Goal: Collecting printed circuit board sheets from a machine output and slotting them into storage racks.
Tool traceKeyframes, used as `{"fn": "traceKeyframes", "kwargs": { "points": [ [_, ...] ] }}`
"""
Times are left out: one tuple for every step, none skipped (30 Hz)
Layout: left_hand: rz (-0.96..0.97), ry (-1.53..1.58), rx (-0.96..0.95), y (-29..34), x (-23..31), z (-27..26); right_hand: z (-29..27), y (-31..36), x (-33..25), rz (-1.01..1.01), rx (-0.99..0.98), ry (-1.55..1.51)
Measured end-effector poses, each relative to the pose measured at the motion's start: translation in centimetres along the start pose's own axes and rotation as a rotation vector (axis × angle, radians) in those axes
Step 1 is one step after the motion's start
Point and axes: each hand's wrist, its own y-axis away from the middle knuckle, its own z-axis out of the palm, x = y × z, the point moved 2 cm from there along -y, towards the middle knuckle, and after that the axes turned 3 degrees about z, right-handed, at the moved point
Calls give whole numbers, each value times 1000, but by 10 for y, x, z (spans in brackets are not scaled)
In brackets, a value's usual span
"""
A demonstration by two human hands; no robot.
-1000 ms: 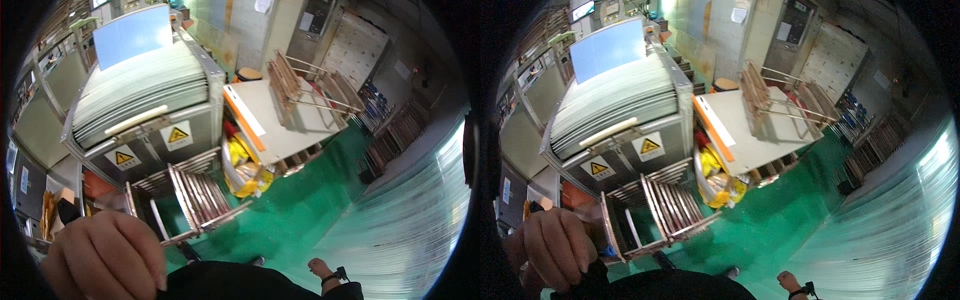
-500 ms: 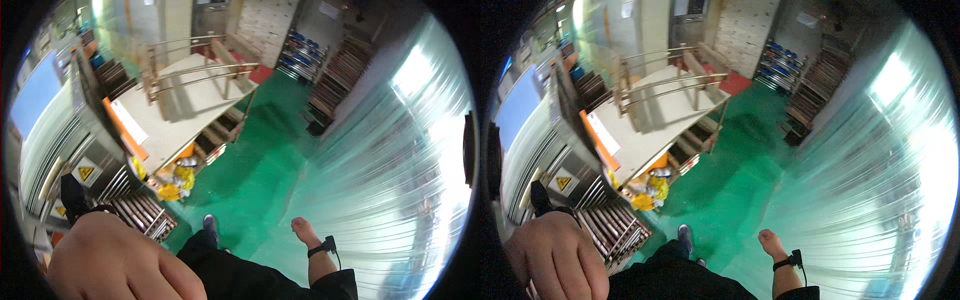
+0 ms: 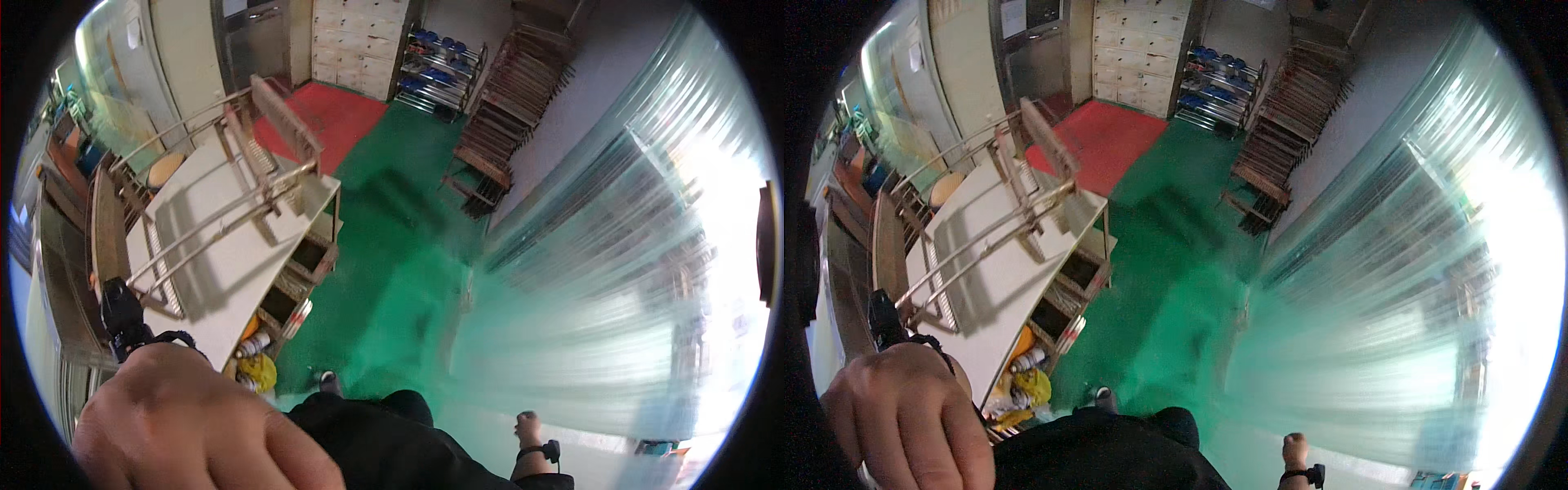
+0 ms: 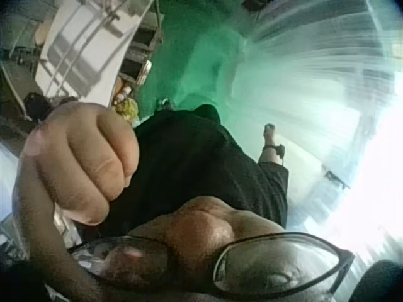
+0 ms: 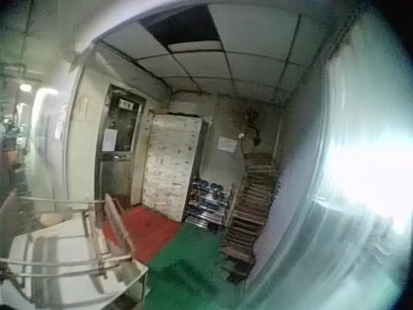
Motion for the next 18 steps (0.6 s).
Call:
{"fn": "traceKeyframes", "kwargs": {
  "points": [
    [-15, -20, 19, -6, -3, -18, 14, -5, -17, 176, -137, -47],
    [-18, -31, 34, -12, -9, -37, 28, -11, -26, 231, -267, -135],
    [-15, -52, 54, -19, -13, -54, 43, -24, -32, 280, -400, -219],
    [-21, -75, 87, -24, -19, -71, 59, -35, -51, 203, -558, -178],
    [-31, -104, 130, -29, -24, -86, 75, -43, -77, 122, -719, -131],
    [-46, -132, 191, -32, -28, -101, 89, -56, -121, 168, -803, -166],
    [-46, -174, 267, -36, -29, -114, 93, -77, -167, 206, -881, -198],
    [-37, -212, 370, -36, -32, -125, 110, -125, -194, 56, -920, -83],
    [14, -242, 503, -39, -39, -138, 124, -173, -231, -92, -944, 30],
    [222, -380, 654, -39, -59, -160, 118, -218, -280, -663, -780, 418],
    [436, -520, 797, -33, -87, -186, 111, -260, -332, -1223, -543, 791],
    [256, -623, 1022, -15, -99, -206, 114, -268, -415, -882, -608, 559],
    [106, -694, 1229, 10, -97, -223, 103, -290, -480, -904, -601, 292],
    [-175, -921, 1337, 40, -89, -228, 98, -241, -586, -1131, -431, 295],
    [-419, -1096, 1390, 65, -82, -237, 93, -264, -647, -869, -606, 104],
    [-656, -1325, 1362, 90, -82, -235, 99, -251, -718, -954, -655, 78],
    [-912, -1532, 1313, 119, -84, -231, 101, -222, -788, -1038, -707, 52],
    [-1137, -1778, 1194, 127, -85, -226, 87, -178, -847, -1027, -768, -56]
  ]
}}
